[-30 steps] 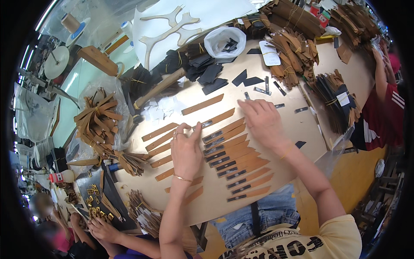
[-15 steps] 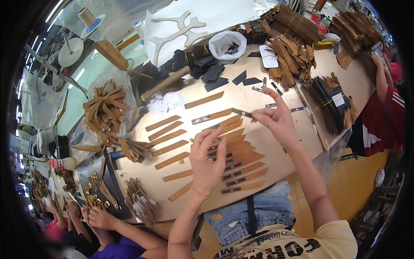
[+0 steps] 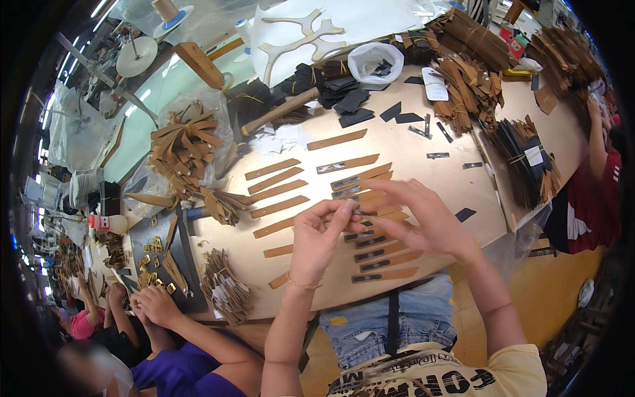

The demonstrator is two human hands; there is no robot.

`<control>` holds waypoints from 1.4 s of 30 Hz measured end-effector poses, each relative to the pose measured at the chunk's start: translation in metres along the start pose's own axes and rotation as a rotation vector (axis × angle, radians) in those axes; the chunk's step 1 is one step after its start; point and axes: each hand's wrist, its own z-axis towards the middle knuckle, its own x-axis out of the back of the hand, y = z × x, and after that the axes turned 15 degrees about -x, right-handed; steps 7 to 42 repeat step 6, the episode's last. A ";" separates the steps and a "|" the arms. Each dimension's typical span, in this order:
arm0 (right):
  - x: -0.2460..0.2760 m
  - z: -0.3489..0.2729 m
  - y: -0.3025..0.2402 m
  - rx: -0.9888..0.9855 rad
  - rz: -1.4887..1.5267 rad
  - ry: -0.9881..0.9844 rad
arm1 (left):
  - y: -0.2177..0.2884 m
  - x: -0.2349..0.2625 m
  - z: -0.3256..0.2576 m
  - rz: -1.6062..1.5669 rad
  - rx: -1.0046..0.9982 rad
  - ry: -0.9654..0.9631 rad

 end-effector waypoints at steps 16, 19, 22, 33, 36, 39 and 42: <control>-0.052 0.127 0.064 0.037 -0.447 0.123 | -0.008 0.038 0.004 0.217 -0.212 0.154; -0.052 0.127 0.064 0.037 -0.447 0.123 | -0.008 0.038 0.004 0.217 -0.212 0.154; -0.052 0.127 0.064 0.037 -0.447 0.123 | -0.008 0.038 0.004 0.217 -0.212 0.154; -0.052 0.127 0.064 0.037 -0.447 0.123 | -0.008 0.038 0.004 0.217 -0.212 0.154; -0.052 0.127 0.064 0.037 -0.447 0.123 | -0.008 0.038 0.004 0.217 -0.212 0.154; -0.052 0.127 0.064 0.037 -0.447 0.123 | -0.008 0.038 0.004 0.217 -0.212 0.154; -0.052 0.127 0.064 0.037 -0.447 0.123 | -0.008 0.038 0.004 0.217 -0.212 0.154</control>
